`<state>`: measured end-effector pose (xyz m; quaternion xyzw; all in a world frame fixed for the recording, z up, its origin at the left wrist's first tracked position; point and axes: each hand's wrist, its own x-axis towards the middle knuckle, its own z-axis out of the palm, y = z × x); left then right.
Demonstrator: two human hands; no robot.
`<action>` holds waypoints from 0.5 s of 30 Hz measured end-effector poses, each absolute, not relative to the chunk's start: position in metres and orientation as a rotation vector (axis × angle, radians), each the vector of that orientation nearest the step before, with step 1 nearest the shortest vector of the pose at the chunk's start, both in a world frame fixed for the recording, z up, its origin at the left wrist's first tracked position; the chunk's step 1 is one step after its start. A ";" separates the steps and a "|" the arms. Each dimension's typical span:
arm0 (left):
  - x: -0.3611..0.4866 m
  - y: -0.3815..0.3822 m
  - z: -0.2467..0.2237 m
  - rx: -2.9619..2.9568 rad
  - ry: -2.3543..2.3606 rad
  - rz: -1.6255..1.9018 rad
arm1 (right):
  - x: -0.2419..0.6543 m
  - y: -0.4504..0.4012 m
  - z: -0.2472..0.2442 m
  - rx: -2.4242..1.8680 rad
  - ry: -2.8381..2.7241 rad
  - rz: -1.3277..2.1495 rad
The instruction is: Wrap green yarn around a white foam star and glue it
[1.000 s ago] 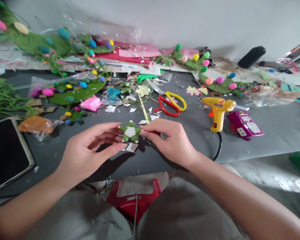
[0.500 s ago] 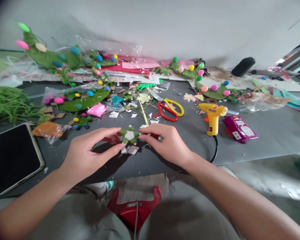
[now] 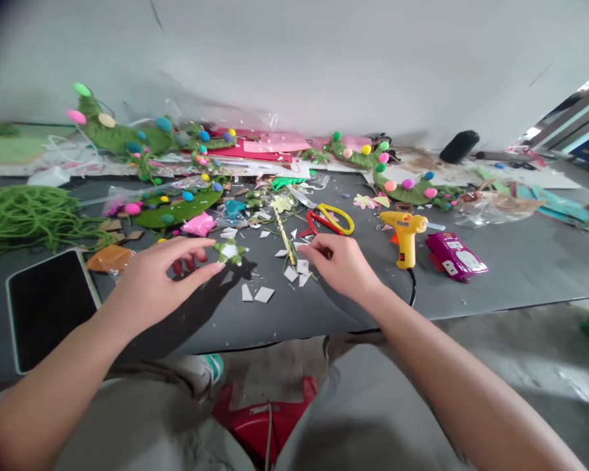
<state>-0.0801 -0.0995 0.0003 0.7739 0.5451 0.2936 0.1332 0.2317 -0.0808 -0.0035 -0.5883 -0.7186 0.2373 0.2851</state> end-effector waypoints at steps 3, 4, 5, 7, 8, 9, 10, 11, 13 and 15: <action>-0.084 -0.098 0.002 2.185 1.686 0.698 | 0.242 -0.077 -0.003 -1.566 -1.886 0.619; -0.084 -0.098 0.002 2.161 1.710 0.650 | 0.244 -0.077 -0.003 -1.580 -1.869 0.638; -0.083 -0.098 0.002 2.138 1.730 0.608 | 0.245 -0.077 -0.002 -1.598 -1.853 0.655; -0.080 -0.098 0.001 2.103 1.759 0.547 | 0.245 -0.077 -0.002 -1.611 -1.850 0.635; -0.079 -0.099 0.001 2.094 1.766 0.530 | 0.244 -0.077 -0.002 -1.572 -1.890 0.600; -0.077 -0.100 0.001 2.091 1.764 0.517 | 0.243 -0.075 -0.002 -1.497 -1.957 0.554; -0.076 -0.101 0.001 2.093 1.756 0.510 | 0.243 -0.072 -0.003 -1.405 -2.049 0.508; -0.074 -0.102 0.001 2.100 1.746 0.508 | 0.242 -0.069 -0.005 -1.315 -2.149 0.468; -0.072 -0.104 0.001 2.121 1.717 0.513 | 0.241 -0.060 -0.007 -1.202 -2.318 0.412; -0.072 -0.105 0.001 2.144 1.702 0.516 | 0.240 -0.052 -0.008 -1.224 -2.404 0.395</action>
